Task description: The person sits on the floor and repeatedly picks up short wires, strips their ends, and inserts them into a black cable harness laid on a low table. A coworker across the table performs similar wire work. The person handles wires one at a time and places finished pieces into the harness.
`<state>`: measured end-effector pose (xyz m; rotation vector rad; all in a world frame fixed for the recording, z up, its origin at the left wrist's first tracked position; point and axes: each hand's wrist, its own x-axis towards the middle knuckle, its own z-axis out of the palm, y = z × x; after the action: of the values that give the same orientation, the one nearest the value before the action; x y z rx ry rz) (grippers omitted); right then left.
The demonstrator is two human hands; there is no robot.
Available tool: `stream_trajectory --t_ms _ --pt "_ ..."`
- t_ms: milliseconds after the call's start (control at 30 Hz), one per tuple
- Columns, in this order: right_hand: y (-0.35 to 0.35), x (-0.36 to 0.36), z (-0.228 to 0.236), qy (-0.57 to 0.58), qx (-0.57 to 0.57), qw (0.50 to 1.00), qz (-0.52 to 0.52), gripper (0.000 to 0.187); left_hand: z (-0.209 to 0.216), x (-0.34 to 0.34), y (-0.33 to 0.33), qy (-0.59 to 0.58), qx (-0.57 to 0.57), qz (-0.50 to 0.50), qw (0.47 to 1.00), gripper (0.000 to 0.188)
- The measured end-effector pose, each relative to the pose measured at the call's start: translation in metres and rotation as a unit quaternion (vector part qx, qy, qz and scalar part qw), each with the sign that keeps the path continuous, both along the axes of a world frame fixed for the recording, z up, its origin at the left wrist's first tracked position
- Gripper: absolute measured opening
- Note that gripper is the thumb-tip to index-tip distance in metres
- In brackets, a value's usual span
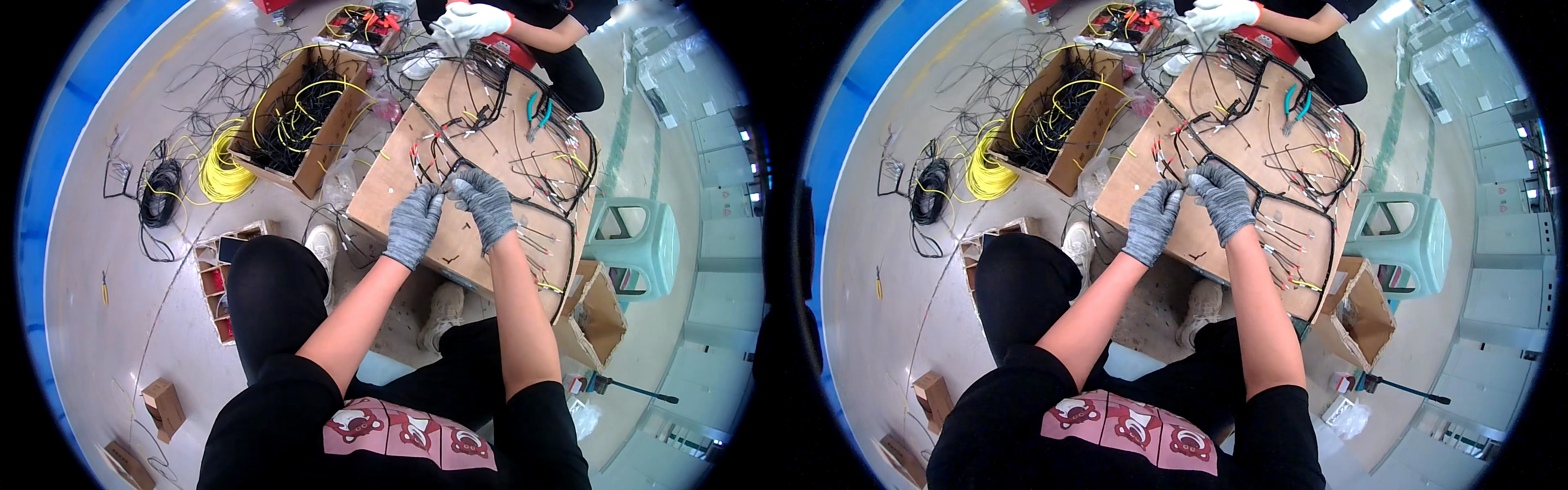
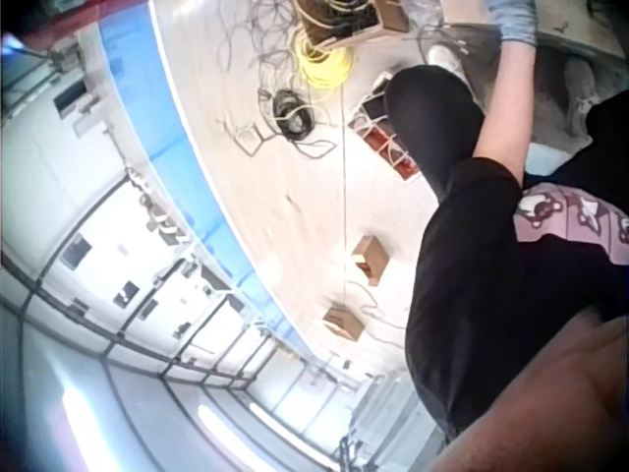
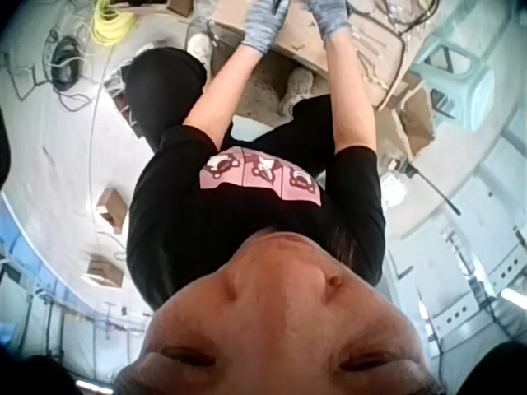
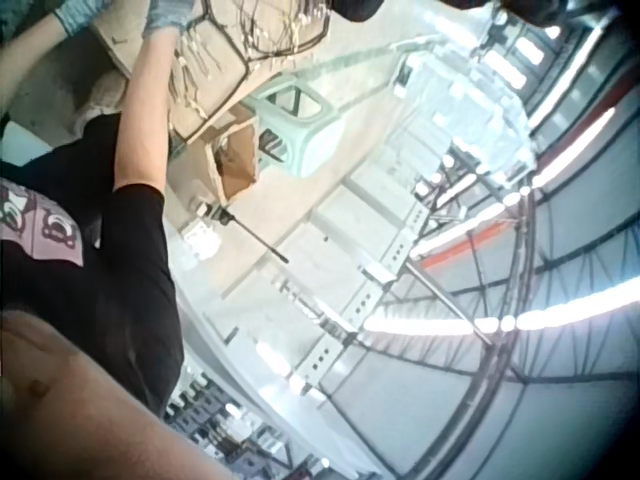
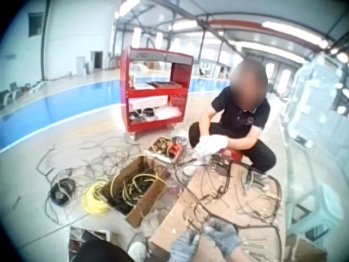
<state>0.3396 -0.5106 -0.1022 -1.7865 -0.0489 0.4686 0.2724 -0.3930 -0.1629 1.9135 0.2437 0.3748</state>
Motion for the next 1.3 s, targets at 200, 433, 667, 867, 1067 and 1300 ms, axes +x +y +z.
stream_trajectory --t_ms 200,433,667,867,1067,1300 --pt "0.0 -0.005 -0.014 -0.063 -0.086 0.994 0.034 0.013 0.004 -0.001 -0.001 0.004 -0.008 -0.001 1.0 0.018" --pt "-0.004 -0.002 -0.002 -0.159 -0.003 0.987 -0.011 0.028 -0.001 0.001 0.016 -0.049 -0.232 0.09 0.967 0.016" --pt "-0.087 -0.028 0.031 -0.108 -0.013 0.988 -0.105 0.025 0.11 -0.058 0.091 -0.099 -0.725 -0.01 0.682 0.019" --pt "-0.171 -0.071 0.025 -0.062 0.035 0.974 -0.217 0.03 0.089 -0.158 0.257 -0.19 -0.751 0.025 0.632 0.018" --pt "-0.218 -0.089 0.003 -0.003 0.045 0.963 -0.264 0.032 -0.111 -0.364 0.357 -0.07 -0.656 0.305 0.687 0.025" --pt "-0.234 -0.1 -0.004 0.011 -0.028 0.964 -0.264 0.032 -0.197 -0.43 0.349 0.037 -0.628 0.513 0.584 0.048"
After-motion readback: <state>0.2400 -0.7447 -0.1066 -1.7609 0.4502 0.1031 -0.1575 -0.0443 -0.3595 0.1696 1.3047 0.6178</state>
